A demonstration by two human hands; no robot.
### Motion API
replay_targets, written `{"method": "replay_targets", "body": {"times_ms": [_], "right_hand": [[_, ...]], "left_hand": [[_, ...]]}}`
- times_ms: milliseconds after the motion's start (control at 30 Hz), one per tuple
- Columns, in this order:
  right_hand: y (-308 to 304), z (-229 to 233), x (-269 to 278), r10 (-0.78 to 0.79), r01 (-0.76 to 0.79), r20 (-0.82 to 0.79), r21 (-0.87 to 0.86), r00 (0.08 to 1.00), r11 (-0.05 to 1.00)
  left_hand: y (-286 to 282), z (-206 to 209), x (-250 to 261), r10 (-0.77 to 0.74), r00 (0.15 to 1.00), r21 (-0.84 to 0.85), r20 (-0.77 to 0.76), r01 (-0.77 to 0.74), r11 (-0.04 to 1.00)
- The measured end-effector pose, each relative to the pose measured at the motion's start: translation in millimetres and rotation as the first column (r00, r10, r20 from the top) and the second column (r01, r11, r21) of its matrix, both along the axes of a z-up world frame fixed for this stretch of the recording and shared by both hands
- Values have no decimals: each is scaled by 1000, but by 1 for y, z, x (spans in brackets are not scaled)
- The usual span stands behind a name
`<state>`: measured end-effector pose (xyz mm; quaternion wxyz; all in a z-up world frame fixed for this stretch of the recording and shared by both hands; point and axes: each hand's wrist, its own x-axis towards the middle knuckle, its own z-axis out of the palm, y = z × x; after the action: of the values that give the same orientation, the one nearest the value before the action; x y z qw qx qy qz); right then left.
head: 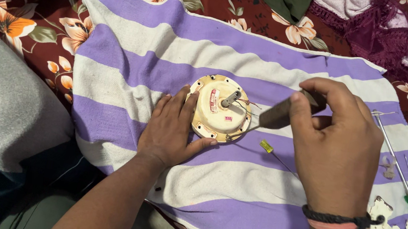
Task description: The person uses a small hammer to tap a circular electrical component placed on a striped towel. They repeatedly tap the component's central shaft and surrounding area, then set the hammer down and adjust the component with their hands.
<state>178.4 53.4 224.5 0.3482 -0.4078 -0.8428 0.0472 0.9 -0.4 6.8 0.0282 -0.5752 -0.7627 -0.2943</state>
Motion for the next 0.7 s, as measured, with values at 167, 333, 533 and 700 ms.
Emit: {"method": "replay_targets", "body": {"times_ms": [167,333,533,700], "right_hand": [[3,-2,12,197,-207,-77,-160,977,965],[11,-1,17,367,-384,-117,-220,923,897],[16,-9,12,107,-137,-109,-330,988,934],[26,-18,14,265,-420,-434,-316,861,851]], "left_hand": [[-1,0,0,1,1000,-15,14,-1,1000],[0,0,0,9,1000,-19,-6,-9,1000],[0,-1,0,13,1000,-51,-11,-14,999],[3,0,0,18,1000,-66,-16,-19,998]]}}
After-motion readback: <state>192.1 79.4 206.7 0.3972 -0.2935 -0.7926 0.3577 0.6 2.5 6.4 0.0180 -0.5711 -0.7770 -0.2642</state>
